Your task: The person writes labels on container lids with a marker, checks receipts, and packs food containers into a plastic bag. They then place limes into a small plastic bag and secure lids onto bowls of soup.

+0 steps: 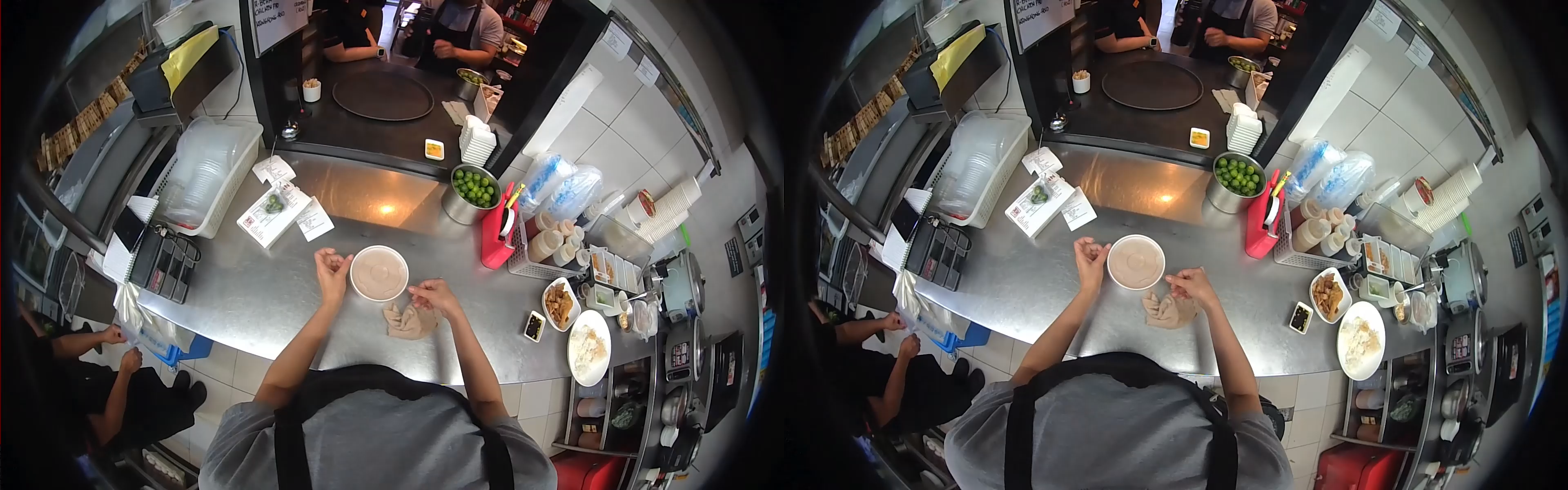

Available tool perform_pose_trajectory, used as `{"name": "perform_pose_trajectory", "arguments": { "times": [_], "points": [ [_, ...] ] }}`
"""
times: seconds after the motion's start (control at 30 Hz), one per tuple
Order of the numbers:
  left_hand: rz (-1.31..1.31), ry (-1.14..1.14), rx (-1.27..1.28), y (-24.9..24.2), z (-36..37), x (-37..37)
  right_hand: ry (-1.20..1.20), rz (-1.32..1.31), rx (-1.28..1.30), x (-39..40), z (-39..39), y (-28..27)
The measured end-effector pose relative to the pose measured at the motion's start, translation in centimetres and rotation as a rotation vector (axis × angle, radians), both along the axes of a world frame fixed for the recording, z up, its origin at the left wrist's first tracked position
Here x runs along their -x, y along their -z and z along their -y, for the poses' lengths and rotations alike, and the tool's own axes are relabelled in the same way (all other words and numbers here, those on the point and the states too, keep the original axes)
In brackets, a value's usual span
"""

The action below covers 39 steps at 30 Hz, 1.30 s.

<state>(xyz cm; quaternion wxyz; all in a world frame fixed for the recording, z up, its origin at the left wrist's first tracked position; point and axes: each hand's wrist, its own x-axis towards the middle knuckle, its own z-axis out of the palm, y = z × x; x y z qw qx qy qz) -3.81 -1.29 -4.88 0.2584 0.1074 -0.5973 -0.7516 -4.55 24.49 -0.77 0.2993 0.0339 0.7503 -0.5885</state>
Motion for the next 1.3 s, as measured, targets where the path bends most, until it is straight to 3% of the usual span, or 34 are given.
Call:
{"name": "perform_pose_trajectory", "arguments": {
  "times": [0.17, 0.4, 0.6, 0.7, 0.77, 0.8, 0.83, 0.87, 0.93, 0.97, 1.03, 1.07, 1.3],
  "points": [
    [0.054, 0.041, -0.068, 0.8, -0.5, -0.7, -0.06, 0.065, 0.138, 1.0, 0.5, 1.7],
    [0.168, 0.032, -0.022, 3.2, -1.0, 0.1, -0.149, 0.255, 0.096, 2.4, 0.8, 0.5],
    [0.255, -0.089, 0.143, 2.3, -1.1, -0.3, -0.162, 0.208, 0.007, 3.5, 1.2, 0.1],
    [0.239, -0.093, 0.345, 1.7, -0.6, -0.4, -0.086, -0.018, -0.192, 3.2, 1.6, 0.7],
    [0.209, -0.121, 0.384, 2.2, -0.6, -0.7, 0.108, -0.422, -0.278, 2.2, 2.5, 3.0],
    [0.186, -0.18, 0.399, 2.4, -0.3, 0.1, 0.169, -0.774, -0.396, 2.3, 2.9, 4.8],
    [0.041, -0.25, 0.382, 5.2, 0.0, 1.1, 0.283, -0.933, -0.434, 1.0, 3.7, 3.4],
    [0.0, -0.225, 0.38, 3.4, -0.2, 0.2, 0.438, -0.998, -0.53, 0.9, 4.5, 4.1],
    [0.038, -0.081, 0.039, 1.2, -0.5, -0.7, 0.551, -0.908, -0.272, -0.2, 5.6, 3.4],
    [0.047, -0.093, 0.082, 2.9, -0.5, 0.4, 0.603, -0.724, 0.11, -0.3, 6.2, 4.9],
    [0.041, 0.005, -0.091, 1.9, -1.3, 0.1, 0.57, -0.453, 0.531, -0.8, 8.9, 3.4],
    [0.054, 0.074, -0.141, 1.5, -1.6, -0.1, 0.52, -0.421, 0.603, -2.3, 10.1, 0.8],
    [0.004, 0.281, -0.137, 2.1, -3.3, -0.9, 0.619, -0.379, 0.486, -1.2, 10.8, 4.1]
  ]
}}
